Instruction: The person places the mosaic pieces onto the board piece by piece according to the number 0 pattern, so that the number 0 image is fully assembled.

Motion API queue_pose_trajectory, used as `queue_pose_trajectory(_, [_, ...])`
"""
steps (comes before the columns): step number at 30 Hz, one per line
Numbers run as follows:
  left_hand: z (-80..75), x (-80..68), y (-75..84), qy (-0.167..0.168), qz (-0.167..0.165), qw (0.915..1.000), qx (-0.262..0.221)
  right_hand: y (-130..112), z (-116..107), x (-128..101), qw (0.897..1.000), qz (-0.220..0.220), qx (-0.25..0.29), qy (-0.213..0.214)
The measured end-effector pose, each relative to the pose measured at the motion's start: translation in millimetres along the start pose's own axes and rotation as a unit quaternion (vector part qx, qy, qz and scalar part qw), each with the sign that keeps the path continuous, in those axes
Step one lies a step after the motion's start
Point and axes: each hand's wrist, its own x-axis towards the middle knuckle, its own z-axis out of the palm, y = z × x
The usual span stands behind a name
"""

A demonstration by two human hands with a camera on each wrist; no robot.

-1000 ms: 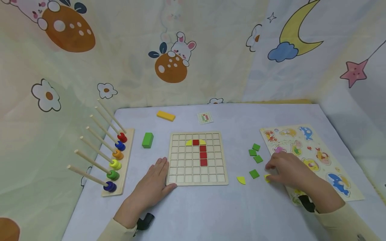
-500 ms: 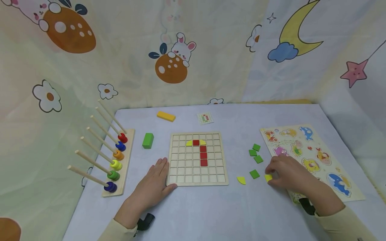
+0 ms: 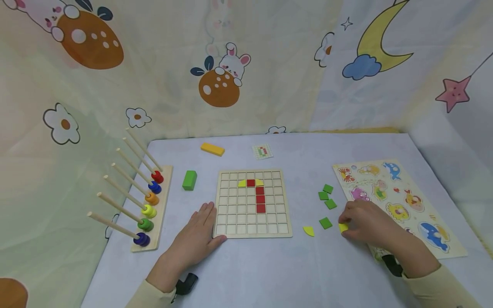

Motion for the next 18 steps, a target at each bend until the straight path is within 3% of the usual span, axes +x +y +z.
queue_pose_trajectory(11, [-0.4, -0.5, 0.1, 0.002, 0.003, 1.0, 0.0, 1.4, 1.3, 1.1, 0.999, -0.025, -0.031, 0.018])
queue_pose_trajectory(18, [-0.5, -0.8, 0.1, 0.006, 0.007, 1.0, 0.001, -4.4, -8.2, 7.9, 0.997, -0.048, -0.043, 0.05])
